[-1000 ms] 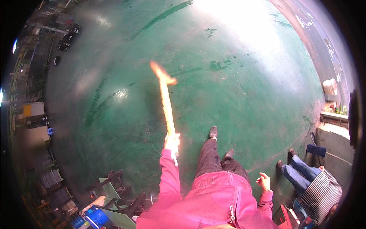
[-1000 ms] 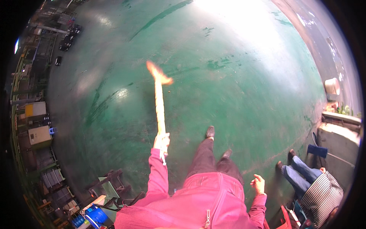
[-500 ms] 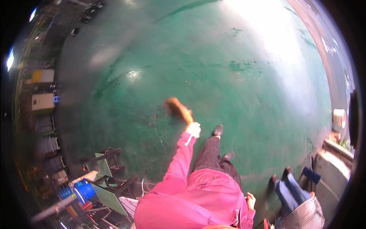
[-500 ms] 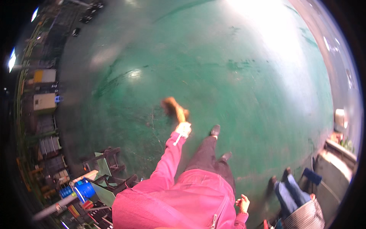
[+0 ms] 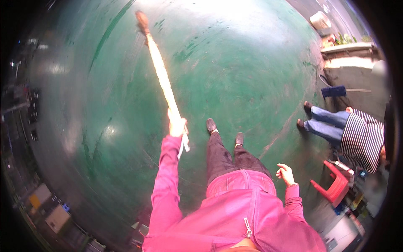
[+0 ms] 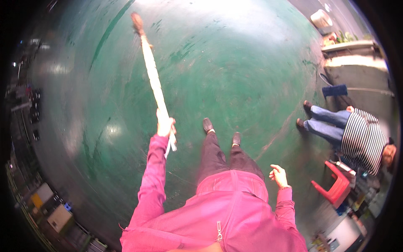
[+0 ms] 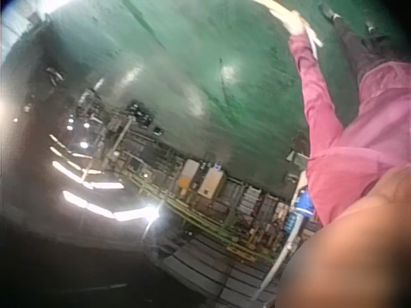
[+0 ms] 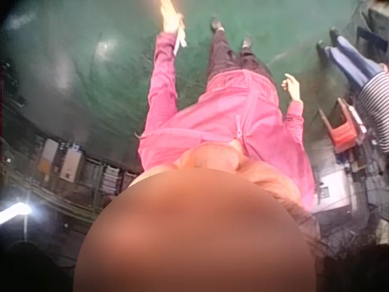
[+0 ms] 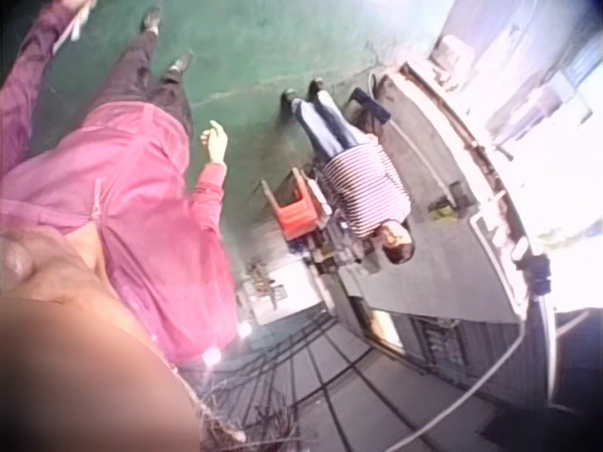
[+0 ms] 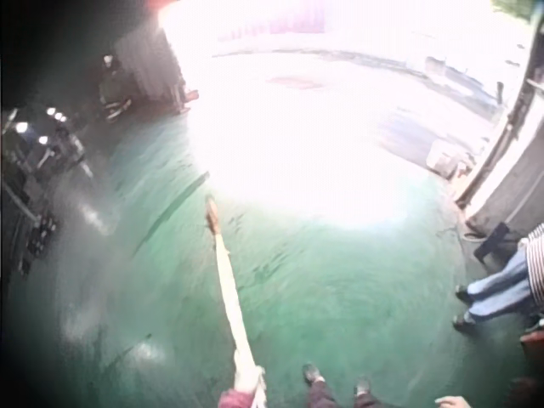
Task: The person sweeps a green-painted floor with a long-handled broom, moving debris across the surface and around furniture. The camera wearer walks around tables and chairs while sweeping, and another person is present nearby.
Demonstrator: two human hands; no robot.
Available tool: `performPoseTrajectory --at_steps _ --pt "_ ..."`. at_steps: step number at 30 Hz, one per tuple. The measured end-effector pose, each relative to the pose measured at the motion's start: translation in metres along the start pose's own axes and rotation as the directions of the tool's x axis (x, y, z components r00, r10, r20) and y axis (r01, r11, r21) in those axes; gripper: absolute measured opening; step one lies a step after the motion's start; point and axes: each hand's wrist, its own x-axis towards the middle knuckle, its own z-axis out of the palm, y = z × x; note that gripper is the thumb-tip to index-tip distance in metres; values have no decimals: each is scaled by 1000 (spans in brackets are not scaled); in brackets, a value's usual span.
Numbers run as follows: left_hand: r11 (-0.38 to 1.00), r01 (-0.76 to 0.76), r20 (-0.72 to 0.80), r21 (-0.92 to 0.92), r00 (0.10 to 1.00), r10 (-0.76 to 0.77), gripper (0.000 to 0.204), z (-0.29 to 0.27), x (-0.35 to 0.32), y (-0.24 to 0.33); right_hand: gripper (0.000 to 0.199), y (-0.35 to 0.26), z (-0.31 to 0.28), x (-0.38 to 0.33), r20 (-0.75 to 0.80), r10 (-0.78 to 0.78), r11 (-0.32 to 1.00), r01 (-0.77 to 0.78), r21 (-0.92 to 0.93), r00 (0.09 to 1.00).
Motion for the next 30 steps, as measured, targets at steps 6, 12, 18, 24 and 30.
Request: performPoseTrajectory --at_steps 6,12,18,24,30 --pt "943 311 497 116 804 -326 59 55 -89 -17 30 14 22 6 23 122 988 -119 -103 992" --pt "828 547 805 121 434 -404 30 215 -108 -63 31 7 4 -13 -120 -37 993 49 103 992" --pt "489 698 605 523 100 -790 13 309 -81 -117 31 61 -5 -42 -205 126 972 -79 222 971" --pt "918 295 728 263 563 -390 19 186 25 -43 30 97 -19 -31 -96 403 912 -389 130 910" --pt "905 339 210 257 894 -395 23 91 94 62 29 44 -74 29 -180 197 920 -119 373 964"
